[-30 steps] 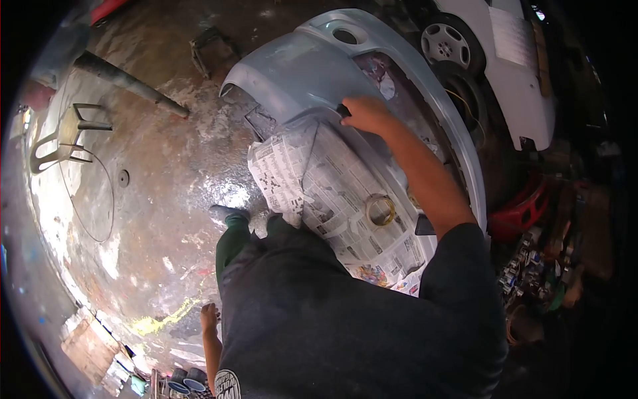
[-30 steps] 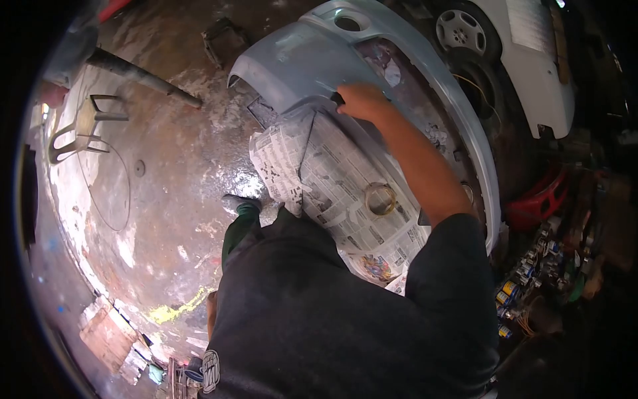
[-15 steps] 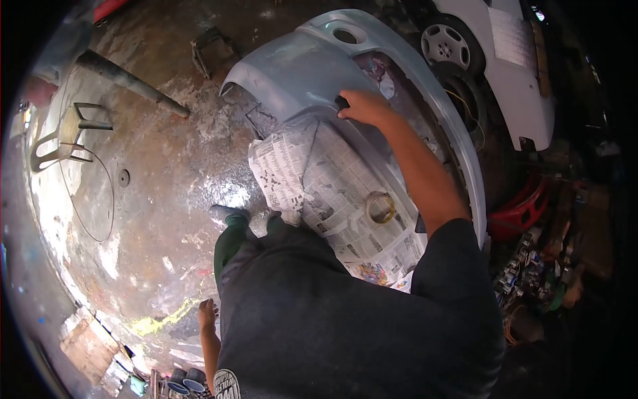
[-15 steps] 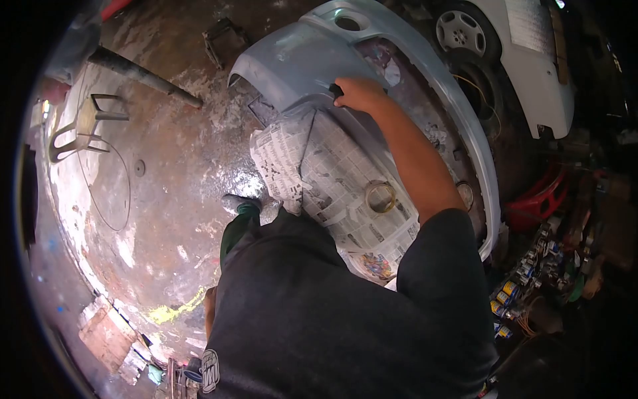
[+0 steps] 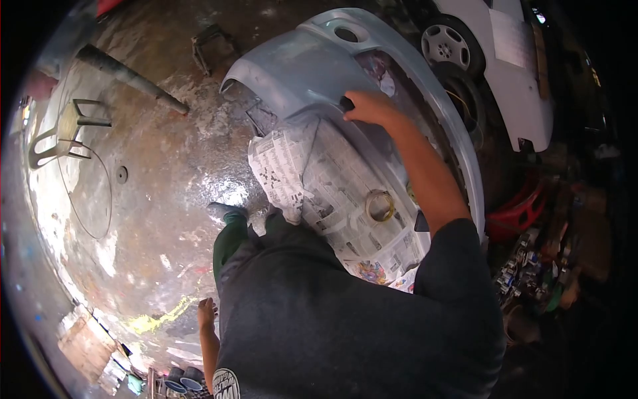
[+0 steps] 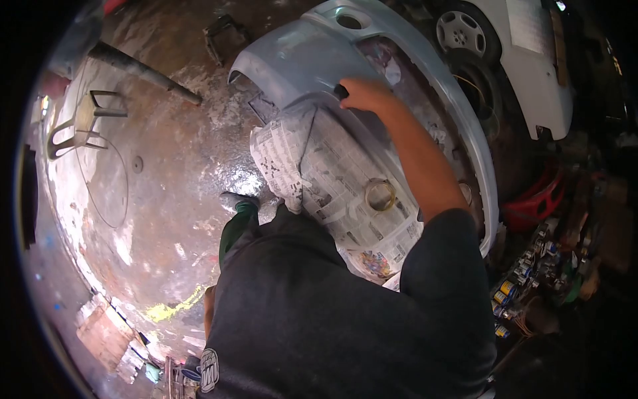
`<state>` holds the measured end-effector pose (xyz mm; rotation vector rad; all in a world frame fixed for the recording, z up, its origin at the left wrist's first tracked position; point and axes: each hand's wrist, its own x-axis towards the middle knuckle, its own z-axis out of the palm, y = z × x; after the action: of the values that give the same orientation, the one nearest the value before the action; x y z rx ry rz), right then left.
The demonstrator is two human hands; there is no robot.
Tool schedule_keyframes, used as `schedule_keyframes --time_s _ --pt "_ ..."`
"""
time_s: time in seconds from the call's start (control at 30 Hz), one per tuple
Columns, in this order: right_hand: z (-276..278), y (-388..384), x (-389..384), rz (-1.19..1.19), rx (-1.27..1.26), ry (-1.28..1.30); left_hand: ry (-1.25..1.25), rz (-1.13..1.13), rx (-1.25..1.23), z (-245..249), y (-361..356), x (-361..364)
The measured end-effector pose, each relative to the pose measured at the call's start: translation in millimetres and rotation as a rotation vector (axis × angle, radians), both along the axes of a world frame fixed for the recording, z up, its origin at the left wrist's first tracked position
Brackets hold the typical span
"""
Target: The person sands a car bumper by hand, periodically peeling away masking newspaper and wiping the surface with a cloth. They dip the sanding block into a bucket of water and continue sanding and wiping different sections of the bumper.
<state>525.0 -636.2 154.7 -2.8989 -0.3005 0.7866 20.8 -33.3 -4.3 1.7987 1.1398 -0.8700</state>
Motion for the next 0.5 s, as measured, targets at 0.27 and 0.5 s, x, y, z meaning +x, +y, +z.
schedule_keyframes --time_s 0.27,0.5 --pt "-0.4 1.6 6.2 0.046 -0.060 0.079 -0.119 0.003 0.048 -21.3 30.9 20.0" --pt "23.6 -19.8 -27.4 -0.125 -0.077 -0.094 -0.506 -0.598 0.178 16.7 -45.0 197.9"
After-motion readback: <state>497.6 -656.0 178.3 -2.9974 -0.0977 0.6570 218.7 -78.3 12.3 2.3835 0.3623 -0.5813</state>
